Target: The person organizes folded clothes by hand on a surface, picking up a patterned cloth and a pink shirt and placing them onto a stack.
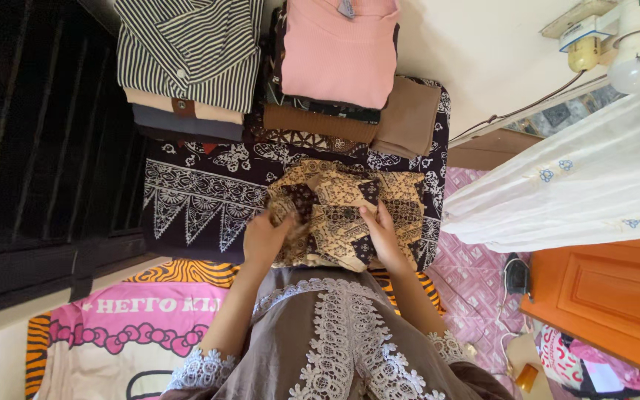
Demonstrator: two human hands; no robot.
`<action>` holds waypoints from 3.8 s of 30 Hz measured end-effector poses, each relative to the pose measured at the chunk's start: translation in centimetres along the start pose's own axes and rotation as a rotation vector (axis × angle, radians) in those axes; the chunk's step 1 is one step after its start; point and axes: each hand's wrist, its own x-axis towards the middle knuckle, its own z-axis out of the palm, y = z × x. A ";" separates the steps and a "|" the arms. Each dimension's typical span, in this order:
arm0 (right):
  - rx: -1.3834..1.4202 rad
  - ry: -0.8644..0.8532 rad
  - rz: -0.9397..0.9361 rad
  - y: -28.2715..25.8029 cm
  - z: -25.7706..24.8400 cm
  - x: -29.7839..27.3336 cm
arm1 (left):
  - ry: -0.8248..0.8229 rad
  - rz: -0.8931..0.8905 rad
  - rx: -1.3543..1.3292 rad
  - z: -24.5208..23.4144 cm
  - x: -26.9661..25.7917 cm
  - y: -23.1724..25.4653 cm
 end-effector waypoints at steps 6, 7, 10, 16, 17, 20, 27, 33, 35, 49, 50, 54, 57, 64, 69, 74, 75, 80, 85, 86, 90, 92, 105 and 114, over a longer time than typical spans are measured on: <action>-0.043 0.038 0.036 0.5 -0.4 -0.1 | -0.493 0.010 -0.459 1.0 3.1 -2.3; -0.068 0.060 0.072 0.9 -0.5 -0.2 | -0.515 -0.013 -0.423 0.8 3.3 -2.2; -0.071 0.132 0.109 1.6 -0.4 0.2 | -0.513 0.011 -0.436 -0.2 3.2 -0.9; -0.157 0.138 0.066 1.9 -0.5 0.2 | -0.267 0.184 -0.716 -1.6 4.5 -1.0; -0.157 0.158 0.072 2.1 -0.5 0.4 | -0.261 0.169 -0.759 -1.4 5.2 -1.5; -0.150 0.206 0.070 2.5 -0.4 0.8 | -0.316 0.078 -0.746 -0.2 4.5 -3.3; -0.115 0.174 -0.079 1.9 0.2 0.4 | -0.206 0.587 -0.313 -3.2 0.8 -5.2; -0.102 0.201 -0.114 1.2 1.0 -0.3 | -0.289 0.612 -0.117 -7.9 0.2 -5.7; -0.111 0.219 -0.097 0.9 1.0 -0.2 | -0.144 1.044 -0.001 -6.5 0.7 -6.4; -0.123 0.270 -0.034 1.2 1.0 -0.1 | 0.219 0.509 -0.053 -5.0 5.9 -2.4; -0.120 0.262 -0.035 1.0 1.1 -0.2 | 0.204 0.538 0.040 -4.8 6.1 -2.0; -0.044 0.207 -0.074 0.6 1.4 -0.3 | 0.177 0.668 0.002 -2.2 8.3 -2.9; -0.026 0.198 -0.111 0.6 1.5 -0.3 | -0.167 0.521 -0.360 -1.4 12.1 -3.0; -0.022 0.197 -0.112 0.2 1.6 -0.5 | -0.283 0.372 -0.380 -3.9 14.0 -1.3; -0.009 0.210 -0.108 -0.9 2.2 -0.6 | -0.411 0.227 0.215 -5.2 9.7 1.4; 0.057 0.207 -0.035 -0.8 2.2 -0.8 | -0.200 0.364 0.385 -3.9 6.7 3.0; 0.037 0.207 -0.051 -0.6 2.0 -0.6 | -0.109 0.401 0.372 -3.4 6.5 2.8; -0.031 0.239 -0.034 -0.2 1.7 -0.4 | 0.005 0.441 0.022 -0.8 8.5 0.4; 0.010 0.201 -0.076 0.1 1.6 -0.3 | -0.011 0.762 -0.299 0.4 11.4 -1.0; -0.013 0.222 -0.053 0.2 1.4 -0.3 | -0.084 0.747 -0.339 0.3 11.9 -1.2; -0.002 0.215 -0.053 0.6 1.3 -0.1 | -0.252 0.575 -0.260 -0.2 13.2 -1.1; 0.002 0.207 -0.061 0.7 1.3 0.0 | -0.302 0.443 -0.330 -0.9 13.3 -0.7; -0.069 0.249 -0.032 0.9 1.1 0.0 | -0.610 0.304 -0.014 0.6 8.3 0.9; -0.087 0.252 0.013 -1.0 1.9 -0.9 | -0.504 0.224 -0.381 -4.0 8.4 2.8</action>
